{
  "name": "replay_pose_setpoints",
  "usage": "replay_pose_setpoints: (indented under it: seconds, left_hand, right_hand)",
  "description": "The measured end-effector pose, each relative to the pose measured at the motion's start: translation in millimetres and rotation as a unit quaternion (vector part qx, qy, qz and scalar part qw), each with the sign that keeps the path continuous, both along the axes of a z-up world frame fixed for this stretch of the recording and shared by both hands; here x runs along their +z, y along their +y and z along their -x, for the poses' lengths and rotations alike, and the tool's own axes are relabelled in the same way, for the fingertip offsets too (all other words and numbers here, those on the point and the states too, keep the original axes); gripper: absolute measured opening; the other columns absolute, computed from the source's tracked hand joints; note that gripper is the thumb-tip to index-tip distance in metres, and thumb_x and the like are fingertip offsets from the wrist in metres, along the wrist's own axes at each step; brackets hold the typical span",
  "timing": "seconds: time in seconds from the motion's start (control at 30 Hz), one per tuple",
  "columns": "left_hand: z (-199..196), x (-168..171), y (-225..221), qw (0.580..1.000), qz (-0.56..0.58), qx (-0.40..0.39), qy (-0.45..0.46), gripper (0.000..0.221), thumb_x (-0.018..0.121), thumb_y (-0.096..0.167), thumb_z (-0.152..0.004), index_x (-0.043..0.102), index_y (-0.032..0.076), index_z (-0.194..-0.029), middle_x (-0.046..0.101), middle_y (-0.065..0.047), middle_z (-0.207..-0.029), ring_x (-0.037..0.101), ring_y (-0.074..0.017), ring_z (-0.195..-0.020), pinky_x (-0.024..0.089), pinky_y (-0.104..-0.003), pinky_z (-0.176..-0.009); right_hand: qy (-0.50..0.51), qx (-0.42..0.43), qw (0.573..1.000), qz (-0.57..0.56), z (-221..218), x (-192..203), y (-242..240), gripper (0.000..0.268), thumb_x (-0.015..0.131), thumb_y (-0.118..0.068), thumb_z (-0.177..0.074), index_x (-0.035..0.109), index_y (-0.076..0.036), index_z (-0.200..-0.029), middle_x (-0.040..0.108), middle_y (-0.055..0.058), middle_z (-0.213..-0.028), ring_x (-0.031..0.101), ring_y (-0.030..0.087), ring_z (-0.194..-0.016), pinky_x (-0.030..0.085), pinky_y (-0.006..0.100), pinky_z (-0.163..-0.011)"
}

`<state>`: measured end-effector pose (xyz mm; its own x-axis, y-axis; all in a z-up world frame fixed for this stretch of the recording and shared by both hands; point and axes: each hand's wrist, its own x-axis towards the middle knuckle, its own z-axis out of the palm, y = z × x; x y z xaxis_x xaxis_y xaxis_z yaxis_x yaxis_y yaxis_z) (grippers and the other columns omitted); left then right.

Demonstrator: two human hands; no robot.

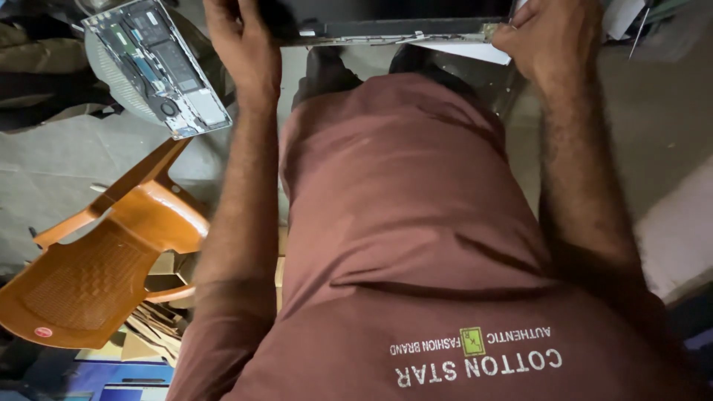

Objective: The person manipulates the internal wiring and components of a laptop screen assembly using a screwdriver. They handle the screen panel, cables, and small screws while working on a cluttered workbench.

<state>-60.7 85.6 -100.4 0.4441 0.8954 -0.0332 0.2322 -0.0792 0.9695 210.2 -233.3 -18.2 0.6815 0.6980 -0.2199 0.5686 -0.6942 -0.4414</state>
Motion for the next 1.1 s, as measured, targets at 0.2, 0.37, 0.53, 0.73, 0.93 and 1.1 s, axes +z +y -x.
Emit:
replay_pose_setpoints:
  seconds: [0.2, 0.37, 0.53, 0.73, 0.93, 1.1]
  left_hand:
    - [1, -12, 0, 0.999, -0.002, 0.024, 0.042, 0.018, 0.063, 0.013, -0.108, 0.061, -0.002, -0.118, 0.071, -0.013, -0.108, 0.065, -0.02, -0.096, 0.055, -0.035, -0.09]
    - [-7, 7, -3, 1.0, -0.019, 0.003, -0.012, 0.018, 0.06, 0.013, -0.11, 0.059, -0.002, -0.119, 0.069, -0.011, -0.11, 0.064, -0.0197, -0.1, 0.052, -0.034, -0.095]
    - [-10, 17, -2, 0.999, -0.04, -0.01, -0.011, 0.016, 0.061, 0.015, -0.113, 0.058, -0.001, -0.111, 0.062, -0.008, -0.103, 0.058, -0.0182, -0.097, 0.05, -0.033, -0.094]
    - [-12, 20, -2, 1.0, -0.017, -0.005, 0.006, 0.017, 0.06, 0.015, -0.112, 0.058, -0.001, -0.108, 0.062, -0.005, -0.099, 0.056, -0.0142, -0.093, 0.051, -0.03, -0.088]
    - [-7, 16, 3, 1.0, -0.001, -0.019, 0.01, 0.018, 0.06, 0.018, -0.112, 0.059, 0.0, -0.107, 0.06, -0.004, -0.097, 0.054, -0.0134, -0.091, 0.051, -0.029, -0.088]
    - [3, 11, 15, 0.999, -0.052, -0.001, 0.012, 0.019, 0.062, 0.017, -0.112, 0.058, -0.001, -0.106, 0.064, -0.006, -0.102, 0.058, -0.0152, -0.097, 0.052, -0.031, -0.092]
  right_hand:
    - [0.051, -0.053, 0.997, 0.018, 0, 3, 9, 0.035, 0.096, -0.01, -0.073, 0.062, -0.007, -0.083, 0.07, 0.004, -0.082, 0.071, 0.019, -0.074, 0.056, 0.036, -0.064]
    - [0.046, -0.057, 0.997, 0.025, -1, 4, 10, 0.036, 0.095, -0.011, -0.072, 0.061, -0.006, -0.084, 0.07, 0.005, -0.084, 0.071, 0.02, -0.078, 0.057, 0.037, -0.068]
    - [0.042, -0.078, 0.996, 0.032, 2, 1, 11, 0.028, 0.091, -0.011, -0.069, 0.065, -0.008, -0.078, 0.071, 0.004, -0.081, 0.071, 0.021, -0.075, 0.057, 0.038, -0.066]
    - [0.003, -0.074, 0.997, 0.015, 6, -7, 8, 0.025, 0.092, -0.011, -0.068, 0.068, -0.01, -0.076, 0.071, 0.004, -0.078, 0.071, 0.022, -0.07, 0.056, 0.039, -0.063]
    - [0.03, -0.1, 0.994, 0.028, 9, 4, 15, 0.023, 0.091, -0.012, -0.071, 0.069, -0.008, -0.078, 0.072, 0.008, -0.078, 0.072, 0.022, -0.071, 0.057, 0.037, -0.064]
    - [0.063, -0.052, 0.991, -0.107, 6, 32, 6, 0.019, 0.079, -0.001, -0.078, 0.072, 0.002, -0.095, 0.076, 0.012, -0.093, 0.075, 0.018, -0.082, 0.059, 0.031, -0.069]
